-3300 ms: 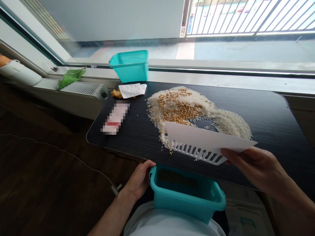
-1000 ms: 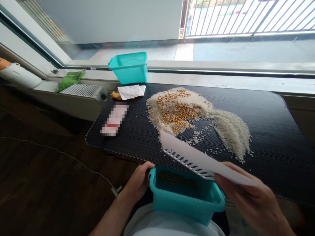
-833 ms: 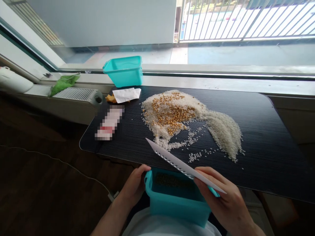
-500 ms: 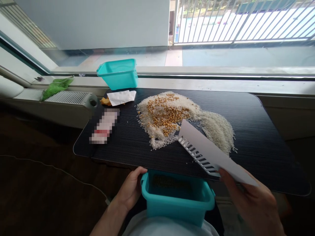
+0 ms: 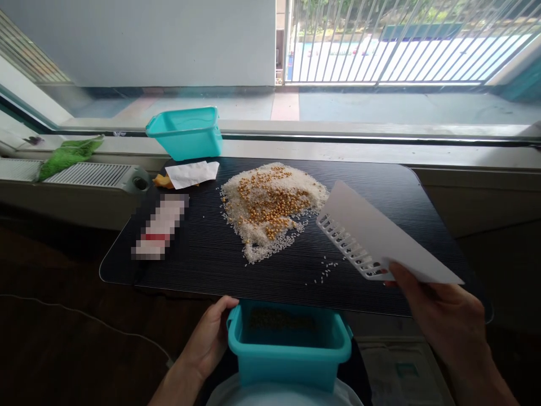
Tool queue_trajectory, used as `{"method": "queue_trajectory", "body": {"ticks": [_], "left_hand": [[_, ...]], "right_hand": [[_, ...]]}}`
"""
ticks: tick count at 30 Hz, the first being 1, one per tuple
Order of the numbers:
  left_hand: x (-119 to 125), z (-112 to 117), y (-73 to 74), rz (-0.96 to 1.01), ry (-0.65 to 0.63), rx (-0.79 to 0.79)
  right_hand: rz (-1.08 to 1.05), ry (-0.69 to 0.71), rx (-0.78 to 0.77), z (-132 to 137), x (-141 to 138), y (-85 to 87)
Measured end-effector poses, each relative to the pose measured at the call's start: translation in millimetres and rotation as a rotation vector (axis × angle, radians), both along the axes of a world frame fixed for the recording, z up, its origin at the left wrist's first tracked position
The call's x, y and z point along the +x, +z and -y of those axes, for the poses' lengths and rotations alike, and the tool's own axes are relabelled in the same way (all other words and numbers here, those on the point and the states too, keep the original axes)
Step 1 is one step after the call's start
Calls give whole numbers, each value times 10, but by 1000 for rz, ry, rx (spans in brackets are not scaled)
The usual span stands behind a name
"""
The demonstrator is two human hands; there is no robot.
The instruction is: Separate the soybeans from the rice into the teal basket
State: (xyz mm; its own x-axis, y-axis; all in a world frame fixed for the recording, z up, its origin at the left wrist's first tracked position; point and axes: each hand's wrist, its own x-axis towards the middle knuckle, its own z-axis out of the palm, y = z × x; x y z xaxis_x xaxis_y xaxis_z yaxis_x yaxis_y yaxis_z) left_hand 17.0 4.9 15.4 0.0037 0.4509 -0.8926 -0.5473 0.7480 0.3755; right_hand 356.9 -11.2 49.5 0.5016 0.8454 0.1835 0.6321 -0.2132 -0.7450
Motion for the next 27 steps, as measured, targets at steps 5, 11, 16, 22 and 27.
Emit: {"method": "queue_trajectory", "body": {"ticks": [5, 11, 16, 22, 27], "left_hand": [[-8, 8, -22, -13, -6, -23], [-17, 20, -67, 13, -12, -4], [-2, 17, -57, 25, -14, 7], [19, 7, -32, 1, 10, 12], [20, 14, -32, 15, 26, 28]], "right_hand": [[-264, 159, -20, 222, -363, 60], [-256, 145, -38, 191, -230, -12], [-42, -8, -98, 42, 194, 3], [-25, 207, 53, -380, 3, 42], [-24, 513, 153, -795, -132, -28]]}}
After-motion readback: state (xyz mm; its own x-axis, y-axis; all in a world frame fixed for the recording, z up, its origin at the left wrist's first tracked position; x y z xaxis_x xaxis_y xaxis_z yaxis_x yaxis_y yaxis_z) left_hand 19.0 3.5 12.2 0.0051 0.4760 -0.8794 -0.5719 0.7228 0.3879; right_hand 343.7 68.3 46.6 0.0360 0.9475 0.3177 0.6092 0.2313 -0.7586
